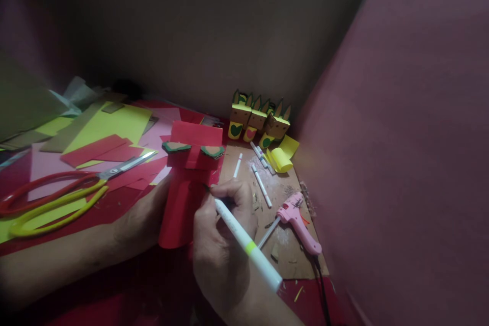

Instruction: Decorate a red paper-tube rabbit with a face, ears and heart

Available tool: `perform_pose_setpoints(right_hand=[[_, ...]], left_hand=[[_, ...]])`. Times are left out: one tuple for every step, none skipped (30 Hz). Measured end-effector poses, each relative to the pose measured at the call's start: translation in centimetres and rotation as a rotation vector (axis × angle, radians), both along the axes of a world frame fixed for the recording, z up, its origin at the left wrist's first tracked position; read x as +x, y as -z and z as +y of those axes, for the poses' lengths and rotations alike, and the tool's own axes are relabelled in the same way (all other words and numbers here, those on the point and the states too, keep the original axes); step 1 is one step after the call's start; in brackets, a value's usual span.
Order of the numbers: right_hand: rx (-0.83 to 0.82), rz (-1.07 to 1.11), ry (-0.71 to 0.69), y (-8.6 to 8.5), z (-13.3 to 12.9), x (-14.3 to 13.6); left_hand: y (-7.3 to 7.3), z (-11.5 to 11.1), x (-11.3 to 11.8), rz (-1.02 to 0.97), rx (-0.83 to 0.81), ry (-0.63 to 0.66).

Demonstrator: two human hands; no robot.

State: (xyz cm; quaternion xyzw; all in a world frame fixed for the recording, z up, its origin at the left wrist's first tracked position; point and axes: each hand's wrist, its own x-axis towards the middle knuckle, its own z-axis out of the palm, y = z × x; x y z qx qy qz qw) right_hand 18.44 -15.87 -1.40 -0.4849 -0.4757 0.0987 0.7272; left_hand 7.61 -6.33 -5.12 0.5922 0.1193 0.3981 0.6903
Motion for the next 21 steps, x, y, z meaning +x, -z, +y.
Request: perform_pose_setpoints(right_hand=[[-0.002, 0.005, -0.008, 0.0, 0.0, 0.0], [0.0, 0.008, -0.013, 0.0, 0.0, 0.1], [-0.002, 0.009, -0.014, 0.0, 0.1, 0.1], [-0.005, 0.01, -0.011, 0.0, 0.1, 0.1], [-0.01, 0.011, -0.005, -0.1, 0.1, 0.1], [-0.017, 0.013, 0.002, -0.1, 0.1, 0.1], [-0.018, 0.015, 0.009, -0.2, 0.1, 0.1], [-0.019, 0.017, 0.013, -0.2, 0.0, 0.1], [-0.02, 0.019, 0.017, -0.3, 0.0, 0.0], [-0.018, 0.02, 0.021, -0.4, 0.0, 0.0], [-0.015, 0.022, 0.025, -0.5, 0.0, 0.0], [-0.007, 0.022, 0.031, -0.6, 0.0, -0.1], [0.001, 0.021, 0.037, -0.7, 0.0, -0.1], [0.011, 0.016, 0.042, -0.7, 0.1, -0.2], [0.023, 0.011, 0.048, -0.7, 0.1, -0.2], [0.034, 0.006, 0.051, -0.7, 0.1, -0.2], [0.041, 0.001, 0.047, -0.7, 0.0, -0.2], [0.042, -0.001, 0.039, -0.5, 0.0, -0.1], [0.042, 0.0, 0.024, -0.4, -0.1, -0.1], [0.03, 0.002, 0.005, -0.3, -0.2, -0.1], [0.014, 0.005, -0.009, -0.2, -0.3, -0.1]], left_hand=[[0.1, 0.0, 0.0, 0.006, -0.004, -0.011], [0.2, 0.1, 0.0, 0.011, -0.005, -0.021], [0.3, 0.1, 0.0, 0.016, -0.006, -0.029], [0.3, 0.1, 0.0, 0.022, -0.006, -0.032], [0.3, 0.1, 0.0, 0.027, -0.004, -0.034], [0.3, 0.1, 0.0, 0.029, -0.001, -0.034], [0.3, 0.1, 0.0, 0.03, 0.002, -0.034], [0.3, 0.2, 0.0, 0.028, 0.007, -0.033], [0.2, 0.2, 0.0, 0.026, 0.013, -0.028], [0.2, 0.2, -0.1, 0.026, 0.018, -0.022], [0.2, 0.2, -0.1, 0.026, 0.021, -0.019], [0.2, 0.2, -0.1, 0.029, 0.021, -0.017], [0.3, 0.2, -0.2, 0.032, 0.021, -0.018], [0.3, 0.3, -0.3, 0.036, 0.024, -0.019], [0.4, 0.3, -0.3, 0.036, 0.029, -0.022], [0.5, 0.4, -0.4, 0.036, 0.035, -0.022], [0.6, 0.4, -0.4, 0.038, 0.038, -0.016], [0.7, 0.4, -0.4, 0.038, 0.037, -0.012], [0.9, 0.5, -0.4, 0.034, 0.033, -0.012], [1.0, 0.5, -0.4, 0.032, 0.025, -0.013], [1.2, 0.6, -0.4, 0.028, 0.015, -0.017]])
